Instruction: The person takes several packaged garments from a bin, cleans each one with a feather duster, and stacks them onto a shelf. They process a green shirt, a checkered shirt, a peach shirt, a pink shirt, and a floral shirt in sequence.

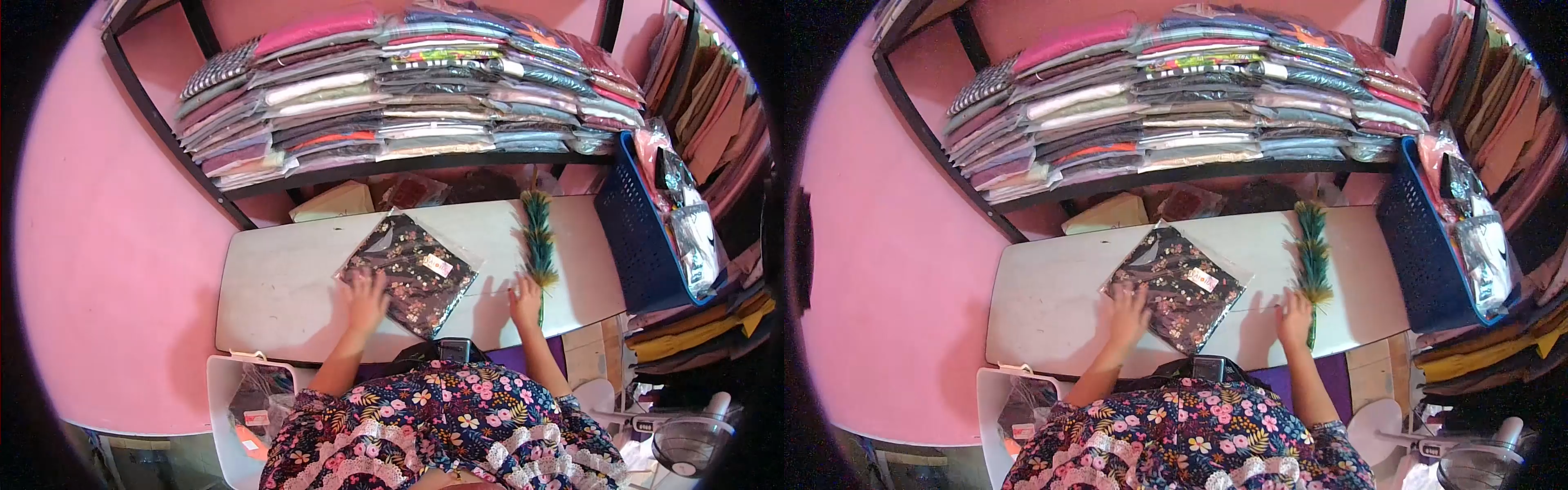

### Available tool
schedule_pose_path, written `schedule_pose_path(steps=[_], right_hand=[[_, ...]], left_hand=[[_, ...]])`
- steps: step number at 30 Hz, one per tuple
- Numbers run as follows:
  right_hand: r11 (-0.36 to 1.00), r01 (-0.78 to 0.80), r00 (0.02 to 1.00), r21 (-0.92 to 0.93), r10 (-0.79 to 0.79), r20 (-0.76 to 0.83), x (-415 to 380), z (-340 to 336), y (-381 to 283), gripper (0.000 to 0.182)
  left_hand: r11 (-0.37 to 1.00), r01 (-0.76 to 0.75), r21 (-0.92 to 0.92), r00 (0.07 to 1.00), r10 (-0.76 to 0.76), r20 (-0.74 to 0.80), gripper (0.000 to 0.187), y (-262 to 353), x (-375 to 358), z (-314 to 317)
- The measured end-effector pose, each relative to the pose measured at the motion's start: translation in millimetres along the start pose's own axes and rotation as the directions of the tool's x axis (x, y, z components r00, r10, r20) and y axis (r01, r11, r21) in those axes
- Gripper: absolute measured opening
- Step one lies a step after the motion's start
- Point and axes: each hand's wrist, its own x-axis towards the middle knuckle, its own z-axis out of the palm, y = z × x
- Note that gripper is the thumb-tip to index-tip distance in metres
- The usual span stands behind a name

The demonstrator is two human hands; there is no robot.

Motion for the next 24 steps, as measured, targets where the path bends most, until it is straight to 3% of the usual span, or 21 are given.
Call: schedule_pose_path(steps=[1,3,4,6,10,12,13,14,15,16,18,20,22,24], right_hand=[[0.996,0.094,0.994,0.006,-0.094,0.046,2.6,6.4,-13.0,0.048],[0.982,0.188,0.978,0.019,-0.189,0.083,5.2,18.9,-36.2,0.046],[0.973,0.225,0.967,0.058,-0.23,0.107,6.9,27.6,-45.0,0.045],[0.96,0.262,0.955,0.097,-0.272,0.121,11.1,37.4,-58.0,0.043],[0.975,0.144,0.947,0.171,-0.186,0.263,18.4,45.0,-76.8,0.044],[0.956,0.042,0.937,0.292,-0.139,0.321,20.8,64.1,-76.2,0.046],[0.951,0.008,0.93,0.31,-0.122,0.348,19.5,75.4,-77.1,0.049],[0.949,0.01,0.929,0.314,-0.125,0.349,19.5,77.0,-84.1,0.049],[0.956,0.001,0.903,0.294,-0.128,0.41,18.0,78.8,-91.6,0.051],[0.962,-0.004,0.872,0.272,-0.129,0.471,16.5,79.7,-97.8,0.052],[0.953,-0.041,0.842,0.301,-0.13,0.524,17.7,82.6,-106.5,0.061],[0.947,-0.148,0.782,0.286,-0.065,0.619,19.2,83.2,-115.4,0.07],[0.945,-0.154,0.787,0.288,-0.059,0.615,20.7,86.5,-119.2,0.074],[0.715,-0.497,0.674,0.492,-0.039,0.738,22.4,87.4,-114.8,0.065]], left_hand=[[0.969,-0.209,-0.131,0.977,0.212,0.003,0.054,11.3,-2.4,1.9],[0.89,-0.451,-0.068,0.88,0.456,0.13,0.049,27.2,-18.3,24.2],[0.888,-0.455,-0.06,0.88,0.459,0.124,0.049,27.9,-28.4,24.0],[0.9,-0.308,-0.307,0.917,0.367,0.158,0.044,31.2,-46.0,18.2],[0.903,-0.219,-0.37,0.926,0.312,0.213,0.04,-8.5,-60.6,10.2],[0.912,-0.182,-0.367,0.977,0.21,0.038,0.045,-38.1,-68.5,26.5],[0.914,-0.18,-0.363,0.978,0.207,0.037,0.045,-41.2,-71.5,32.6],[0.925,0.009,-0.379,0.995,-0.048,-0.093,0.046,-41.8,-73.7,34.3],[0.888,0.192,-0.418,0.93,-0.301,-0.211,0.047,-42.3,-75.8,36.1],[0.888,0.199,-0.414,0.928,-0.306,-0.211,0.047,-41.8,-75.3,39.4],[0.578,0.472,-0.666,0.843,-0.516,0.149,0.045,-39.0,-68.5,54.1],[0.527,0.492,-0.694,0.842,-0.491,0.224,0.045,-34.1,-59.2,63.1],[0.478,0.509,-0.716,0.841,-0.452,0.296,0.045,-27.5,-52.8,65.6],[-0.056,0.491,-0.869,0.815,-0.324,0.481,0.041,-7.4,-42.3,37.9]])
